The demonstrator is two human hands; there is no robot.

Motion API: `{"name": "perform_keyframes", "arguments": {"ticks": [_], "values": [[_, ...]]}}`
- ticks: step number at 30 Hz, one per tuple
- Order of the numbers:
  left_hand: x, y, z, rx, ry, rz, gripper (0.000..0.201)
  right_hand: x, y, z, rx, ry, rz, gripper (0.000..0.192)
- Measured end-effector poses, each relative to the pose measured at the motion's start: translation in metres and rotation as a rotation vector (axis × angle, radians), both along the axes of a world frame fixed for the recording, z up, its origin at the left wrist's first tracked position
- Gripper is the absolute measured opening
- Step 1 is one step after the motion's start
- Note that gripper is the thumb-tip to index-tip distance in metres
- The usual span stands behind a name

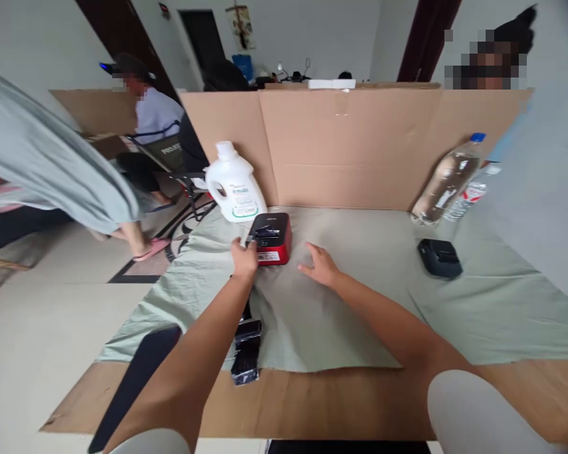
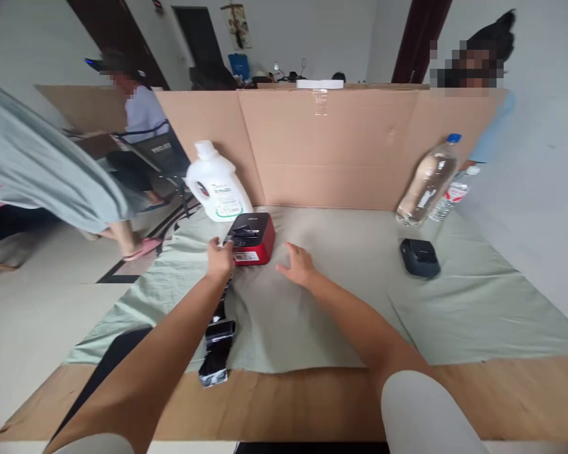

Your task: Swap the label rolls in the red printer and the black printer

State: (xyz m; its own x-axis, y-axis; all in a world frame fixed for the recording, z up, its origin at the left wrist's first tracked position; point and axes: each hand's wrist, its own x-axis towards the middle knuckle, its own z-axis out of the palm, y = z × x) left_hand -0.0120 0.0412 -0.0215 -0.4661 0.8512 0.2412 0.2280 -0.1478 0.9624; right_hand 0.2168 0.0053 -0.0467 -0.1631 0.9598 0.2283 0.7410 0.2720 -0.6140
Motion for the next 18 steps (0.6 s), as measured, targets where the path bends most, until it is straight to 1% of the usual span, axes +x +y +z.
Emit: {"name": "perform_keyframes", "arguments": {"ticks": [1,2,3,4,5,6,7,8,9,10,11,12,13,15,18], "values": [[0.005,-0.008,0.004,0.048,0.133,0.094,0.048,0.027,-0.003,0.005,0.013,-0.04,-0.051,0.071],[0.012,-0.018,0.008,0.105,0.253,0.152,0.05,0.058,-0.006,0.012,0.024,-0.071,-0.118,0.068],[0.02,-0.029,0.012,0.164,0.353,0.161,0.05,0.091,-0.009,0.019,0.032,-0.091,-0.196,0.065],[0.032,-0.041,0.014,0.232,0.435,0.103,0.048,0.126,-0.013,0.027,0.049,-0.163,-0.315,0.063],[0.046,-0.052,0.016,0.286,0.5,0.0,0.044,0.16,-0.019,0.035,0.059,-0.229,-0.446,0.061],[0.061,-0.064,0.015,0.313,0.558,-0.131,0.04,0.193,-0.025,0.042,0.061,-0.289,-0.557,0.061],[0.079,-0.075,0.012,0.313,0.614,-0.279,0.035,0.223,-0.032,0.047,0.017,-0.335,-0.672,0.065],[0.097,-0.085,0.007,0.284,0.676,-0.428,0.033,0.249,-0.04,0.051,-0.061,-0.368,-0.778,0.07],[0.114,-0.094,0.0,0.234,0.74,-0.56,0.035,0.27,-0.048,0.054,-0.162,-0.383,-0.855,0.076],[0.131,-0.103,-0.008,0.176,0.808,-0.672,0.038,0.286,-0.056,0.055,-0.269,-0.376,-0.899,0.082],[0.145,-0.111,-0.016,0.119,0.874,-0.754,0.043,0.298,-0.065,0.055,-0.351,-0.354,-0.912,0.087],[0.157,-0.118,-0.023,0.073,0.935,-0.825,0.048,0.304,-0.073,0.053,-0.406,-0.333,-0.909,0.09],[0.165,-0.126,-0.03,0.038,0.987,-0.876,0.052,0.307,-0.081,0.051,-0.429,-0.317,-0.899,0.092],[0.173,-0.14,-0.04,0.011,1.06,-0.939,0.057,0.306,-0.094,0.047,-0.412,-0.309,-0.889,0.092],[0.167,-0.16,-0.044,0.038,1.109,-0.968,0.058,0.295,-0.111,0.045,-0.363,-0.314,-0.913,0.092]]}}
